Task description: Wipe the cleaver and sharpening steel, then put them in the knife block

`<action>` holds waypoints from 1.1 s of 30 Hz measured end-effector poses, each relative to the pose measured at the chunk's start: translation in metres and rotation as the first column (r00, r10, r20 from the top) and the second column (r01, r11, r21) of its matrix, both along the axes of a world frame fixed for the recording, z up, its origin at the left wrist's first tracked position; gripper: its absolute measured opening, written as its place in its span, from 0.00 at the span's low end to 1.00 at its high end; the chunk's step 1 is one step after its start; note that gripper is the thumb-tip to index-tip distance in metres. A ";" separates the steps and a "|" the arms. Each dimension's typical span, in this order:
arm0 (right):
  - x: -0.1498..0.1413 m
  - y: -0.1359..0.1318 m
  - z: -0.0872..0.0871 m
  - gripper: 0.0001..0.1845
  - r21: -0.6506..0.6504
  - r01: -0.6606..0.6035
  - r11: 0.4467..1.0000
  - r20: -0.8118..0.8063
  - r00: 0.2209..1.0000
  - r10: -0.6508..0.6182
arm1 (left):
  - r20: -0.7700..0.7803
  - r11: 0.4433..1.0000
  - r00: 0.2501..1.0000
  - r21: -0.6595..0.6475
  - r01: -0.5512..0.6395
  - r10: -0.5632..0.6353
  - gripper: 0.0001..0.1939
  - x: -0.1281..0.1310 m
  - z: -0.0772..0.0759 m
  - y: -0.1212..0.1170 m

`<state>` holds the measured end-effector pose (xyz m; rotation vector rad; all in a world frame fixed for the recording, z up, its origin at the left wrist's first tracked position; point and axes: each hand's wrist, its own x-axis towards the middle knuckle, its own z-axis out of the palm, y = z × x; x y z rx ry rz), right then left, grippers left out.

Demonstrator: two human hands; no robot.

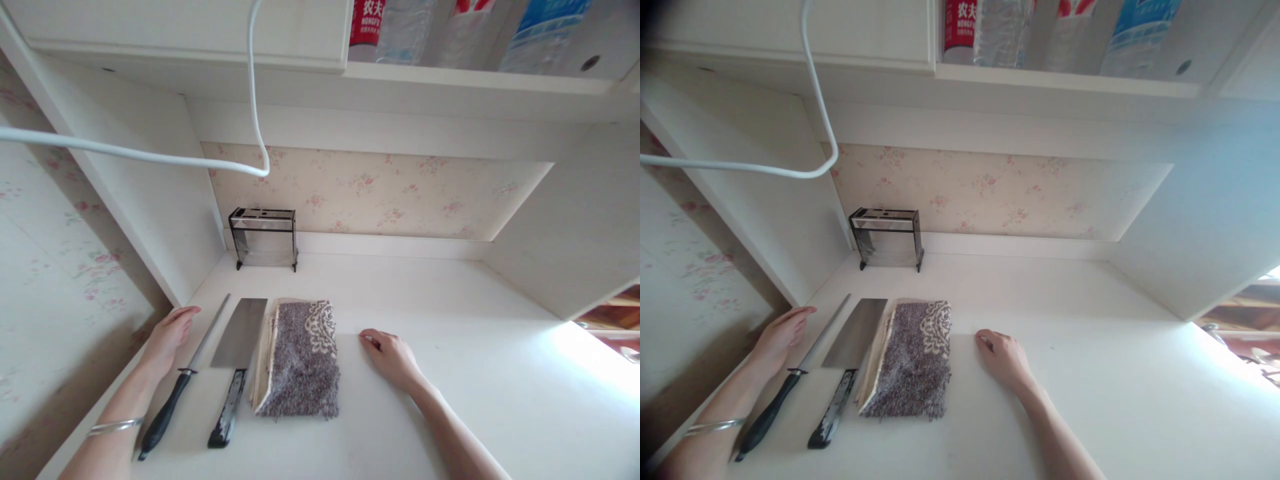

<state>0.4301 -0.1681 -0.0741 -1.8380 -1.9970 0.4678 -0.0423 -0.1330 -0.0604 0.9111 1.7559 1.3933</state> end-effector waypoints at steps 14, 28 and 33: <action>-0.052 0.122 0.056 0.29 -0.165 -0.351 0.922 -0.563 0.801 0.203 | -0.145 0.967 0.979 0.189 0.171 -0.145 0.24 0.041 0.064 0.101; -0.173 0.221 0.114 0.50 -0.055 -0.322 0.945 -0.746 0.643 0.175 | 0.071 0.938 0.968 0.272 0.214 -0.241 0.25 0.058 0.100 0.181; -0.171 0.215 0.124 0.38 -0.076 -0.376 0.924 -0.845 0.516 0.141 | 0.144 0.907 0.932 0.319 0.275 -0.333 0.18 0.063 0.100 0.160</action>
